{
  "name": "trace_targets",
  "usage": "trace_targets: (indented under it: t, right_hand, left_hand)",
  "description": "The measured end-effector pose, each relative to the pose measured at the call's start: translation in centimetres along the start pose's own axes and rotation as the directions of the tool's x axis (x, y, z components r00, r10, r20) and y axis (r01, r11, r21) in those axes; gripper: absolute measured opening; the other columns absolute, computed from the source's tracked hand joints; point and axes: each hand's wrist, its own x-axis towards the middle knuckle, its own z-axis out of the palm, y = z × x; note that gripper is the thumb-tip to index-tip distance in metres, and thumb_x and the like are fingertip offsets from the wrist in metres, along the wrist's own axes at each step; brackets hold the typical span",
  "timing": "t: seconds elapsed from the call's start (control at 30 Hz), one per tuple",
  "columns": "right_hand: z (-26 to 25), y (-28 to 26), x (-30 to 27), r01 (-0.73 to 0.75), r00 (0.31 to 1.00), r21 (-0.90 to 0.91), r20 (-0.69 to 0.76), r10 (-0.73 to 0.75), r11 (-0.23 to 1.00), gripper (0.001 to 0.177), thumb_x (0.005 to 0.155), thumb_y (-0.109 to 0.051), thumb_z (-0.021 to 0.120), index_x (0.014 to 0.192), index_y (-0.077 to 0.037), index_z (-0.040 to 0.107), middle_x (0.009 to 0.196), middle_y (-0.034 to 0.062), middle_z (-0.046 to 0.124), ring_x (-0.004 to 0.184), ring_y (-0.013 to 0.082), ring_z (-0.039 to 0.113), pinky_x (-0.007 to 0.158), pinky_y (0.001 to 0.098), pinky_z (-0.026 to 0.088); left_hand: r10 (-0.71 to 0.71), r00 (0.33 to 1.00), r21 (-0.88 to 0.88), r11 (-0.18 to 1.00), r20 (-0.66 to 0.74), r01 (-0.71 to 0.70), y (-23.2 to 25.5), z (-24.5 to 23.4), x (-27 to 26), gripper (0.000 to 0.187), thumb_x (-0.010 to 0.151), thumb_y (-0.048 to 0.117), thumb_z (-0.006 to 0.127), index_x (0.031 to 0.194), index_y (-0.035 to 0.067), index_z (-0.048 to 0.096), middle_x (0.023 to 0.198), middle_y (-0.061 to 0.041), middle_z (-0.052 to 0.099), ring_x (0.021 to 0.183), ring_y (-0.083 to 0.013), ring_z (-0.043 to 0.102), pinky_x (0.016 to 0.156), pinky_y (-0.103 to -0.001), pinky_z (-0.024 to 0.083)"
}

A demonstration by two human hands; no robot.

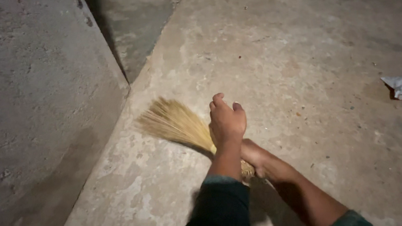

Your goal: The person sweeps the concrete floor using a handheld straw broom, moving debris and pieces of paper toward a pile while sitting or kneeling.

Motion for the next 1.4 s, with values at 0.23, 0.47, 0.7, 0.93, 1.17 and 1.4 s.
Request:
trace_targets:
  t: [0.23,0.47,0.7,0.93,1.17,1.4]
  right_hand:
    - [-17.9,9.0,4.6,0.019,0.921,0.533,-0.338,0.192,0.846,0.033,0.101,-0.032,0.054,0.120,-0.007,0.066,0.096,0.0110,0.069,0.070,0.0227,0.062,0.059,0.0390,0.051]
    - [-21.0,1.7,-0.1,0.300,0.860,0.642,-0.502,0.091,0.705,0.035,0.104,-0.030,0.048,0.124,-0.004,0.059,0.101,0.0135,0.073,0.085,0.0257,0.075,0.077,0.0426,0.062]
    - [-2.7,1.3,1.5,-0.186,0.939,0.046,0.302,0.164,0.981,0.024,0.090,-0.020,0.063,0.105,-0.002,0.067,0.084,0.0142,0.073,0.068,0.0267,0.070,0.061,0.0418,0.058]
    - [-6.1,5.8,10.0,-0.660,0.458,0.434,0.880,-0.129,0.613,0.038,0.101,-0.035,0.054,0.107,0.002,0.062,0.092,0.0194,0.070,0.078,0.0344,0.071,0.072,0.0491,0.060]
    - [-15.9,0.7,5.6,0.176,0.921,0.606,-0.379,0.088,0.776,0.023,0.105,-0.026,0.053,0.115,-0.006,0.058,0.093,0.0118,0.068,0.079,0.0259,0.069,0.069,0.0434,0.059]
    - [-6.0,-1.0,5.6,0.212,0.768,-0.176,0.638,-0.053,0.961,0.048,0.086,-0.015,0.071,0.134,-0.007,0.065,0.112,0.0113,0.074,0.089,0.0166,0.070,0.075,0.0320,0.056]
  left_hand:
    - [-0.099,0.989,0.061,0.994,0.111,0.093,-0.1,-1.5,-0.5,0.052,0.097,0.038,0.057,0.145,0.021,0.044,0.149,-0.009,0.050,0.123,-0.0441,0.059,0.104,-0.051,0.049]
    - [-0.013,0.999,-0.048,0.999,-0.052,0.011,-2.0,-1.5,1.9,0.050,0.093,0.032,0.059,0.139,0.019,0.046,0.143,-0.006,0.055,0.128,-0.0314,0.058,0.100,-0.049,0.049]
    - [0.106,0.987,-0.046,0.993,-0.118,-0.113,-2.7,-0.7,2.1,0.050,0.093,0.032,0.063,0.138,0.016,0.051,0.139,-0.013,0.058,0.127,-0.0340,0.059,0.105,-0.046,0.050]
    - [-0.022,0.999,-0.061,0.998,-0.036,0.020,-2.7,-2.1,1.2,0.051,0.092,0.035,0.060,0.140,0.020,0.048,0.146,-0.007,0.053,0.126,-0.0358,0.057,0.103,-0.048,0.047]
    - [0.118,0.969,-0.168,0.973,-0.215,-0.156,-5.1,-1.9,3.6,0.047,0.091,0.028,0.067,0.133,0.012,0.052,0.135,-0.012,0.058,0.125,-0.0308,0.058,0.101,-0.043,0.049]
    - [0.174,0.934,-0.244,0.936,-0.311,-0.255,-6.4,-0.5,5.6,0.043,0.091,0.025,0.069,0.128,0.008,0.056,0.125,-0.013,0.062,0.110,-0.0269,0.065,0.096,-0.041,0.050]
